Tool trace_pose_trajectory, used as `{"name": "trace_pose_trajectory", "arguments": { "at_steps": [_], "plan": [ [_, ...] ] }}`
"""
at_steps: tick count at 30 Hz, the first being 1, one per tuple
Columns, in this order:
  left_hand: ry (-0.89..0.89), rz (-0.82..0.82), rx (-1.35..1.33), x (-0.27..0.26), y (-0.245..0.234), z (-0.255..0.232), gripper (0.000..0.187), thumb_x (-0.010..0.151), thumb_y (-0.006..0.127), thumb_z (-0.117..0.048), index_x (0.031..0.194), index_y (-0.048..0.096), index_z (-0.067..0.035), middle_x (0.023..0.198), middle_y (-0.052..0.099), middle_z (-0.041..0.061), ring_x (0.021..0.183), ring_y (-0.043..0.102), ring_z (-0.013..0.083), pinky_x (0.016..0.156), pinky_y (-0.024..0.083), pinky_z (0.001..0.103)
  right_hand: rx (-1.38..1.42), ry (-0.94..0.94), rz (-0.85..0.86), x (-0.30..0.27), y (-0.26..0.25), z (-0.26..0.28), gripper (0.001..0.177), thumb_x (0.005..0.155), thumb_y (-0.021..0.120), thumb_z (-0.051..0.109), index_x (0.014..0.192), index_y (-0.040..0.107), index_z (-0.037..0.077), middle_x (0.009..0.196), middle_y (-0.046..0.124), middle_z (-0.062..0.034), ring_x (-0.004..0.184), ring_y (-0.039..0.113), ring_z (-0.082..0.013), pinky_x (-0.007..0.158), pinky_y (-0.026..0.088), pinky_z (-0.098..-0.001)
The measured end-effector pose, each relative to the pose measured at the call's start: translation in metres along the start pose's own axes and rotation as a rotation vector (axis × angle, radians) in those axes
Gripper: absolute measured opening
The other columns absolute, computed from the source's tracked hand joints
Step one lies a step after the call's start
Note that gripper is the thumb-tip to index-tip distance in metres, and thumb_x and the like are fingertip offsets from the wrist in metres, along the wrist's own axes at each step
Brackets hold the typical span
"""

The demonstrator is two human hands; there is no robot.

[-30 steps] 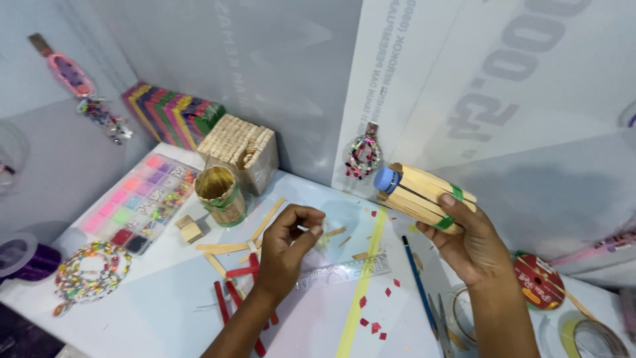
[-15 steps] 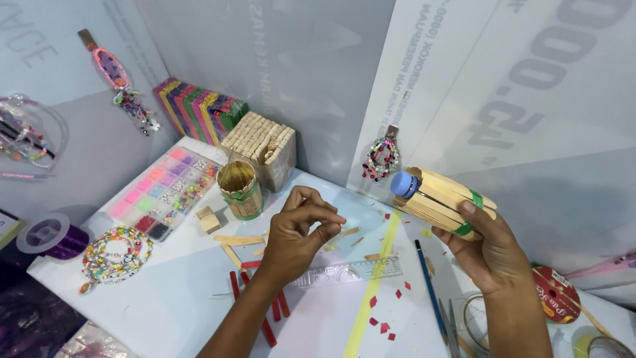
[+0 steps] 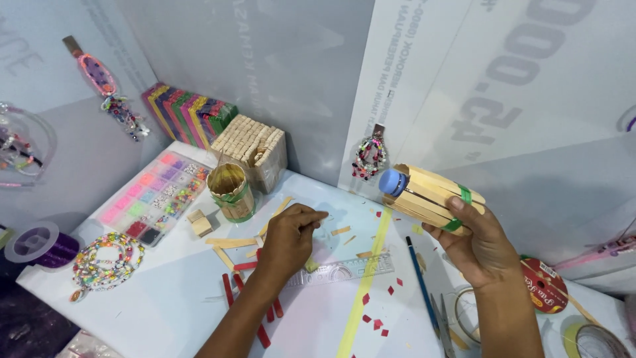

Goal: Attaching popsicle sticks to a cylindrical container and securing them with a cap to create a craft item.

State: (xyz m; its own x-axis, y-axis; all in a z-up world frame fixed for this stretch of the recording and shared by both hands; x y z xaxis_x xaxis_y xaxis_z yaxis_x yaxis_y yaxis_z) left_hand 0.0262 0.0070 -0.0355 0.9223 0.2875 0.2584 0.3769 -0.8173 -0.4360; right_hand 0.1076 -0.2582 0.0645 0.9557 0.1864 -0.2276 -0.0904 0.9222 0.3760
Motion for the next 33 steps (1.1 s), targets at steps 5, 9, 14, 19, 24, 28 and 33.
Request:
{"name": "trace_pose_trajectory", "arguments": {
  "at_steps": [5, 9, 14, 19, 24, 28, 33],
  "plan": [
    [-0.083, 0.223, 0.206, -0.002, -0.011, -0.012, 0.048, 0.084, 0.046, 0.012, 0.113, 0.079, -0.009, 0.122, 0.072, 0.006, 0.114, 0.067, 0.0243, 0.099, 0.056, 0.034, -0.006, 0.016, -0.008, 0.002, -0.002, 0.0, 0.056, 0.075, 0.069, 0.021, 0.128, 0.059, 0.01, 0.119, 0.065, -0.0089, 0.112, 0.062, -0.0255, 0.089, 0.051, -0.0367],
    [-0.158, 0.545, 0.406, -0.005, -0.025, -0.02, 0.056, 0.083, 0.069, -0.005, 0.138, 0.062, -0.009, 0.14, 0.06, 0.006, 0.13, 0.056, 0.027, 0.106, 0.049, 0.04, -0.012, 0.007, 0.019, 0.005, -0.006, -0.002, 0.059, 0.075, 0.069, 0.021, 0.132, 0.059, 0.007, 0.119, 0.066, -0.0098, 0.11, 0.063, -0.0253, 0.088, 0.052, -0.035],
    [-0.256, 0.567, 0.475, -0.008, -0.024, -0.017, 0.054, 0.079, 0.079, -0.002, 0.13, 0.068, -0.016, 0.133, 0.065, 0.005, 0.127, 0.058, 0.0257, 0.1, 0.052, 0.039, -0.028, 0.023, -0.003, 0.002, -0.003, -0.001, 0.056, 0.077, 0.069, 0.021, 0.131, 0.059, 0.009, 0.118, 0.065, -0.0083, 0.111, 0.062, -0.0249, 0.085, 0.051, -0.0345],
    [0.148, 0.368, 0.491, -0.003, -0.011, 0.016, 0.024, 0.081, 0.074, 0.004, 0.098, 0.082, -0.01, 0.096, 0.08, 0.007, 0.092, 0.07, 0.0263, 0.092, 0.052, 0.037, -0.036, 0.023, 0.01, 0.002, -0.003, -0.003, 0.054, 0.078, 0.07, 0.021, 0.13, 0.06, 0.009, 0.115, 0.066, -0.0081, 0.107, 0.063, -0.0242, 0.08, 0.05, -0.033],
    [0.084, 0.306, 0.409, 0.003, -0.013, 0.001, 0.027, 0.084, 0.067, 0.007, 0.097, 0.081, -0.012, 0.1, 0.077, 0.004, 0.09, 0.071, 0.024, 0.071, 0.056, 0.035, -0.033, 0.018, 0.021, 0.002, -0.005, -0.003, 0.052, 0.08, 0.069, 0.021, 0.129, 0.06, 0.009, 0.116, 0.066, -0.008, 0.108, 0.063, -0.0246, 0.08, 0.05, -0.0334],
    [0.009, 0.248, 0.302, 0.003, -0.009, 0.006, 0.025, 0.095, 0.058, -0.003, 0.108, 0.078, -0.011, 0.107, 0.074, 0.005, 0.098, 0.07, 0.0257, 0.077, 0.056, 0.039, -0.034, 0.019, 0.01, 0.001, -0.003, -0.003, 0.053, 0.078, 0.07, 0.02, 0.128, 0.06, 0.009, 0.117, 0.065, -0.0083, 0.11, 0.062, -0.0249, 0.081, 0.05, -0.0333],
    [-0.022, 0.146, 0.171, 0.009, 0.005, 0.025, 0.029, 0.1, 0.051, -0.004, 0.114, 0.075, -0.012, 0.106, 0.065, 0.005, 0.106, 0.065, 0.0241, 0.093, 0.051, 0.035, -0.043, 0.023, 0.022, 0.002, -0.003, -0.005, 0.051, 0.079, 0.069, 0.021, 0.128, 0.06, 0.009, 0.117, 0.065, -0.008, 0.11, 0.063, -0.0253, 0.084, 0.051, -0.0347]
  ]
}}
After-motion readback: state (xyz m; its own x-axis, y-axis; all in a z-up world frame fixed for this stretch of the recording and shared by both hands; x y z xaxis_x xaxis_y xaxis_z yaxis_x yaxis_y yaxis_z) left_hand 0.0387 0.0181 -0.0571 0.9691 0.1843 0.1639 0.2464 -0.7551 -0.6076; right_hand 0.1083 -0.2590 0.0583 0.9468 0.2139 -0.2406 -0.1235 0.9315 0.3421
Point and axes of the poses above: each hand's wrist, its own x-axis towards the middle knuckle, its own y-axis out of the palm, z = x × y, the point moved 1 cm from there along x, towards the middle knuckle
